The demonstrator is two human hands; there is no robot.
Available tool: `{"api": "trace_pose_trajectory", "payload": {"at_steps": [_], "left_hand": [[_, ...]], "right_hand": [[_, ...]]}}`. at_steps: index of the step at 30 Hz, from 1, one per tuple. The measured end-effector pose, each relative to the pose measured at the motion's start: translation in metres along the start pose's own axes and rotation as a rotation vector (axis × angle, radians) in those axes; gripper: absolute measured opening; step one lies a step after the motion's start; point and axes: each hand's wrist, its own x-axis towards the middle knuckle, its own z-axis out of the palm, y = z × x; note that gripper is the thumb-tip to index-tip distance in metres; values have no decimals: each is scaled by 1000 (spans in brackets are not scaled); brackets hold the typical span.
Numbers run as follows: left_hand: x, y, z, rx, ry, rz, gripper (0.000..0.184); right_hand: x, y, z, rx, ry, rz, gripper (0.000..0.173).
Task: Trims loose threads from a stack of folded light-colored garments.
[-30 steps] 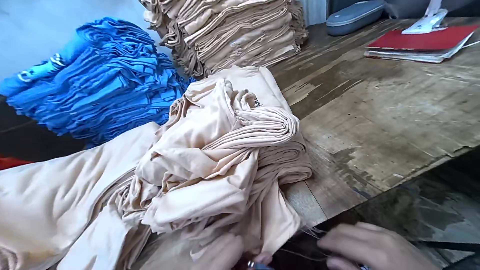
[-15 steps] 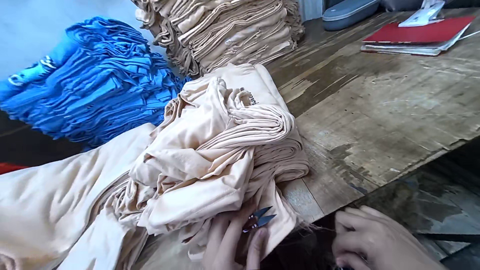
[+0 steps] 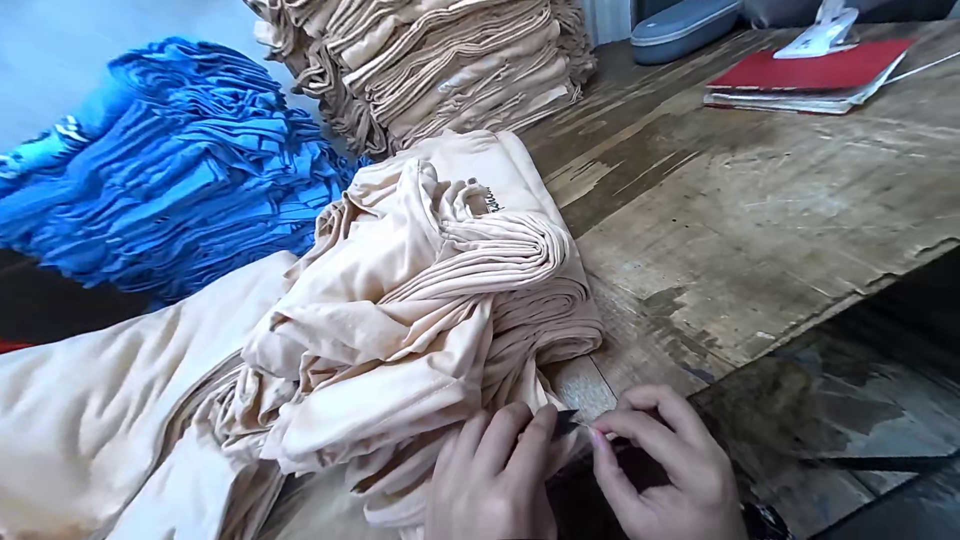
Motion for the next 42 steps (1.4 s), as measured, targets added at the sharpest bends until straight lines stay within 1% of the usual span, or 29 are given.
{"api": "trace_pose_trajectory", "payload": {"at_steps": [2,4,7,8,9,10,11,12,13,14,15,16,17,18,20,21,22,23,25,27,29,31,32,34,36,38,40,41,42], "left_hand": [[0,-3,7,27,24,-12,18],[-3,-5,1,-57,-11,-50,19],[-14,-6,-10,-219,-152,-101,38],[-18,-7,-10,-253,-174,-120,32],[-20,-9,-9,-295,-167,-145,22],[-20,-12,-9,-351,-157,-172,19],[-18,-16,-10,-418,-145,-198,18],[-14,-21,-10,-483,-130,-224,19],[-10,-26,-9,-535,-114,-253,17],[-6,-31,-6,-573,-93,-292,15],[-1,-35,-3,-607,-66,-337,11],[4,-40,2,-630,-31,-387,10],[9,-43,6,-642,-1,-436,11],[12,-46,8,-641,16,-487,12],[17,-49,7,-663,-6,-583,16],[18,-50,7,-679,-20,-612,17],[18,-50,7,-694,-40,-625,17],[17,-50,6,-713,-69,-613,16],[15,-49,7,-774,-111,-526,13],[12,-47,7,-809,-159,-446,15],[8,-44,4,-792,-160,-404,21],[2,-40,-7,-686,-152,-313,41],[-1,-37,-14,-600,-131,-249,43],[-8,-29,-23,-410,-76,-123,33],[-16,-23,-25,-242,-30,-59,28],[-21,-19,-22,-91,44,-45,27],[-21,-17,-17,28,118,-38,24],[-20,-16,-16,81,141,-36,22],[-19,-15,-16,121,153,-37,19]], "right_hand": [[-1,0,-2,-45,-39,-21,8],[0,1,-11,-153,-134,-22,9],[0,0,-24,-257,-230,-41,18],[-1,-3,-23,-254,-231,-38,20],[-1,-8,-19,-228,-221,-25,27],[-1,-14,-12,-172,-199,-4,35],[1,-19,-2,-77,-169,16,37],[3,-21,10,66,-134,36,31],[7,-20,25,255,-98,69,20],[12,-21,37,478,-69,148,13],[19,-23,46,641,-52,260,11],[27,-23,52,696,-42,355,11],[32,-23,56,695,-64,400,12],[35,-22,59,661,-122,391,17],[31,-20,58,460,-232,239,40],[28,-18,54,306,-231,105,37],[22,-14,48,158,-180,-29,25],[17,-11,39,67,-114,-115,18],[10,-9,14,46,-51,-119,15],[9,-12,-10,49,-90,-42,11],[10,-17,-26,77,-160,5,8],[11,-22,-32,113,-210,-6,7],[10,-23,-33,117,-222,-10,7],[9,-25,-35,74,-230,-2,6],[10,-26,-36,-56,-221,13,12],[13,-28,-29,-158,-194,17,31],[14,-28,-11,-166,-136,-5,44],[13,-23,0,-127,-109,-36,46],[11,-17,12,-66,-80,-70,40]]}}
